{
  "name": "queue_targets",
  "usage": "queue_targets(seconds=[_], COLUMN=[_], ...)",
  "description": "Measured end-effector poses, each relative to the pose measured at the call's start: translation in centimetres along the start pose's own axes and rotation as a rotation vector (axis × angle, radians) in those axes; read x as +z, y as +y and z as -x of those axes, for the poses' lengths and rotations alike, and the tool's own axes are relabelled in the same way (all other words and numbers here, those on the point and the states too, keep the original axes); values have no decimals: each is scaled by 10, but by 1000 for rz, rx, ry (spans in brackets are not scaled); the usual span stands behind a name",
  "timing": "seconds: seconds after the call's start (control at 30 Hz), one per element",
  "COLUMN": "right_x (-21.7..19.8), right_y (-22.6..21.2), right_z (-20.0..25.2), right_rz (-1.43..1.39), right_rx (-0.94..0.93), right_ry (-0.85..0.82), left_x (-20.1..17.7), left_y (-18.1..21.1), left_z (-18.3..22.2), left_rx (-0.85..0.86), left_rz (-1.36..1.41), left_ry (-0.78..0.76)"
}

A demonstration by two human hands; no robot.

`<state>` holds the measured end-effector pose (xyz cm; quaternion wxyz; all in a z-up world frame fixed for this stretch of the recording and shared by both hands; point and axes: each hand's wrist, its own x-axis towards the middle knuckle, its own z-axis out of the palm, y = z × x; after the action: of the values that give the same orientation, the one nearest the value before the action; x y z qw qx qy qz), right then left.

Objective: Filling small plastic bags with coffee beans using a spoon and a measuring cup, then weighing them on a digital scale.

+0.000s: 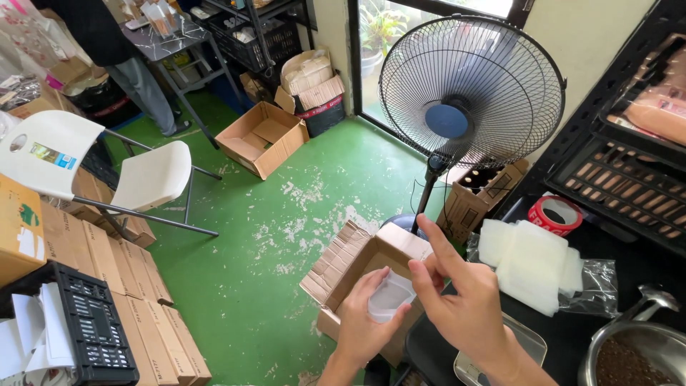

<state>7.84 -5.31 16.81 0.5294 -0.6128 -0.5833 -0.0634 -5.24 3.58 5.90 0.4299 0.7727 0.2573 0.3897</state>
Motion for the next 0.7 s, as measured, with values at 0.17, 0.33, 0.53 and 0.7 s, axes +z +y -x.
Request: queue_targets(seconds=[0.17, 0.33, 0.53, 0.7], right_x=[0, 7, 10, 1], right_y=[-2, -4, -1, -13], right_z=[-5, -7, -7, -15], right_rz=[-5, 2, 5, 4], right_rx=[-5, -115, -88, -121], right_ry=[16, -3, -34, -18], left_x=[-4, -6, -7, -6], left_y=[-1, 2, 0, 2], left_z=[-5, -9, -8, -5], left_rx=[-3, 20, 43, 47], left_rz=[-25, -18, -7, -11], left_ry=[14, 14, 38, 58])
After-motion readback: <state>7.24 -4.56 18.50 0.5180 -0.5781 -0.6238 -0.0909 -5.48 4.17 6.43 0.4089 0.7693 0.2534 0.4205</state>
